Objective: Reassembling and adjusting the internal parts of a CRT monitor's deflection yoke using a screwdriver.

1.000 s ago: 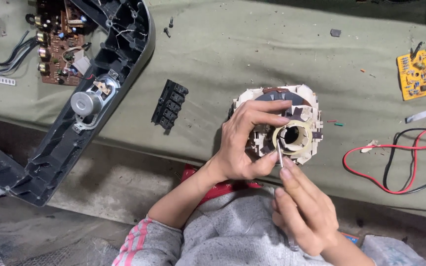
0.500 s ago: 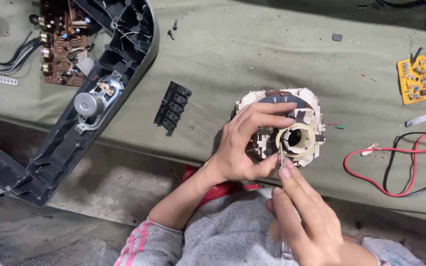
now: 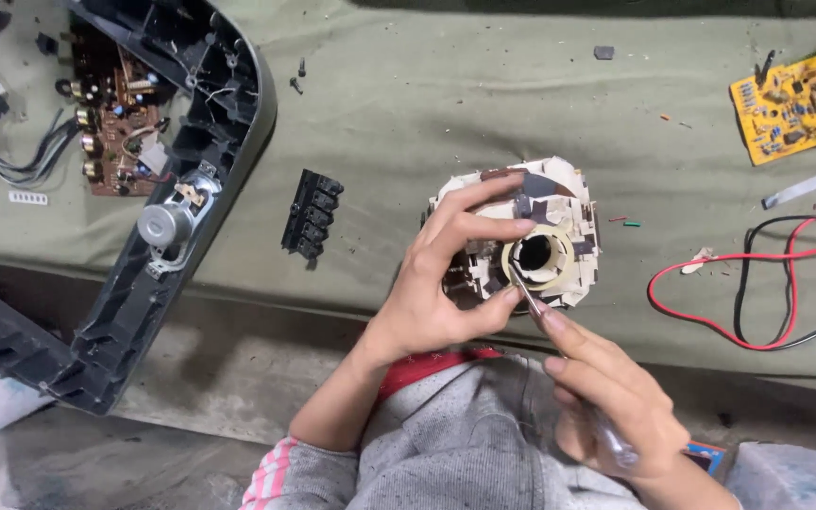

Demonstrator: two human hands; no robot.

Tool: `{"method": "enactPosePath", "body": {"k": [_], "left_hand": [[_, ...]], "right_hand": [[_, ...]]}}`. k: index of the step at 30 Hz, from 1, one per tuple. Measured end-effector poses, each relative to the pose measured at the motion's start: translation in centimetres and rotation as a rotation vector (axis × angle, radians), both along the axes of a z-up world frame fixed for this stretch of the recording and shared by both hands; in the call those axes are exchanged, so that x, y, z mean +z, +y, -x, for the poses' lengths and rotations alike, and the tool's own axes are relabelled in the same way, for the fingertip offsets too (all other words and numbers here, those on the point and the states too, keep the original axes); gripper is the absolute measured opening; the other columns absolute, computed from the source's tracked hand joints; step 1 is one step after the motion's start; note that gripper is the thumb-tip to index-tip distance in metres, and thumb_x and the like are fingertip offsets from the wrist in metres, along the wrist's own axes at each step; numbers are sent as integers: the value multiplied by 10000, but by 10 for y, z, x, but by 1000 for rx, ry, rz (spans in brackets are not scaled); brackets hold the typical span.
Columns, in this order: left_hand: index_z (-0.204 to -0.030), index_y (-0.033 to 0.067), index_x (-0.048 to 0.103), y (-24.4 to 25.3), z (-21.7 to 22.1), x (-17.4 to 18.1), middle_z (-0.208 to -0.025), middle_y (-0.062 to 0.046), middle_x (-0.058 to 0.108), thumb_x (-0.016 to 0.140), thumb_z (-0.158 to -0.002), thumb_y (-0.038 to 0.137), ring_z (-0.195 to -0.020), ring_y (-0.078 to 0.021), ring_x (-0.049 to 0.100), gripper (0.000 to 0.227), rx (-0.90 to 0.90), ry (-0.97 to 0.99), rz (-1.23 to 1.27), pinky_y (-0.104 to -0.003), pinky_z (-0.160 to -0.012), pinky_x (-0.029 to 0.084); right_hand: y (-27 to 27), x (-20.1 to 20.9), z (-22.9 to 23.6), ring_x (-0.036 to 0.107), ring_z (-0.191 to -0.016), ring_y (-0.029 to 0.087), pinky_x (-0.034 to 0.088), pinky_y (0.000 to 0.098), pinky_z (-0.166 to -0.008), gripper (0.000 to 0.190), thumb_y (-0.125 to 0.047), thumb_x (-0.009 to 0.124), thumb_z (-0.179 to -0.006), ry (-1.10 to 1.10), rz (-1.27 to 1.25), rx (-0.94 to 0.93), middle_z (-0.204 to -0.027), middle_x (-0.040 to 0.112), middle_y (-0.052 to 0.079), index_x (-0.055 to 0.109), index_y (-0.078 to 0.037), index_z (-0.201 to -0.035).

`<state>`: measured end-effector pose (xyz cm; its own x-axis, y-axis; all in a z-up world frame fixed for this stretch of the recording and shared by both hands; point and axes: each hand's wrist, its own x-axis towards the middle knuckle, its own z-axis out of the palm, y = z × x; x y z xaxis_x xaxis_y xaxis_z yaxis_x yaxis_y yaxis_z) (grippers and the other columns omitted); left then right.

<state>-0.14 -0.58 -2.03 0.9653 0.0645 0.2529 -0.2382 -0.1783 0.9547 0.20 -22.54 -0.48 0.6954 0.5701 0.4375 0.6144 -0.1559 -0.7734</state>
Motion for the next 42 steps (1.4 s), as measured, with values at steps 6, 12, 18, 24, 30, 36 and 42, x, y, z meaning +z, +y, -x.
{"method": "enactPosePath", "body": {"k": [6, 12, 18, 24, 30, 36, 42], "left_hand": [[-1301, 196, 573, -8, 3, 8, -1519, -142, 528, 693, -940, 227, -1477, -320, 528, 382, 47, 118, 40, -468, -1281, 414], [-1272, 185, 589, -11, 0, 7, -1492, -156, 550, 686, -945, 302, -1440, -314, 545, 360, 61, 132, 80, -465, -1249, 421], [-1221, 190, 589, -17, -3, 13, -1454, -152, 573, 672, -909, 322, -1385, -282, 554, 349, 115, 161, 82, -453, -1203, 421], [-1234, 192, 582, -20, -6, 12, -1455, -155, 557, 667, -946, 312, -1386, -284, 541, 323, 105, 158, 116, -464, -1208, 421], [-1260, 179, 580, -18, -8, 12, -1451, -179, 536, 641, -954, 339, -1382, -300, 538, 351, 81, 192, 61, -462, -1205, 431], [-1362, 176, 590, -16, -7, 8, -1475, -178, 518, 590, -997, 443, -1404, -305, 520, 453, 54, 218, -40, -489, -1232, 427], [-1347, 169, 604, -18, -7, 4, -1453, -193, 520, 600, -1017, 450, -1379, -297, 531, 434, 61, 192, -14, -467, -1210, 440]], "right_hand": [[-48, -30, 1, 658, -1300, 455, 606, 489, -1084, 276, -78, 497, -1010, 5, 78, 210, -1392, 557, 359, 560, 26, -1258], [-76, -29, 3, 673, -1306, 429, 632, 433, -1004, 457, -220, 698, -928, 40, 175, 276, -1444, 538, 325, 512, -18, -1294], [-23, -29, -26, 745, -838, 501, 667, 465, -680, 412, -331, 420, -1138, -143, -427, -357, -917, 637, 359, 476, 18, -928], [-51, 0, -30, 711, -1362, 452, 636, 403, -1124, 429, 164, 461, -932, 260, -27, 17, -1366, 646, 202, 516, -96, -1269], [-37, -5, -38, 641, -1286, 560, 600, 639, -1095, 371, -249, 463, -1026, -20, 46, 243, -1368, 543, 356, 446, 82, -1192], [-10, -5, -26, 659, -1061, 572, 669, 593, -888, 298, -192, 536, -1062, -569, 106, 134, -1147, 576, 357, 502, 104, -1051], [4, 11, -42, 690, -1013, 503, 682, 506, -809, 302, -225, 486, -1107, -745, 243, 150, -1106, 585, 326, 493, 74, -1067]]}}
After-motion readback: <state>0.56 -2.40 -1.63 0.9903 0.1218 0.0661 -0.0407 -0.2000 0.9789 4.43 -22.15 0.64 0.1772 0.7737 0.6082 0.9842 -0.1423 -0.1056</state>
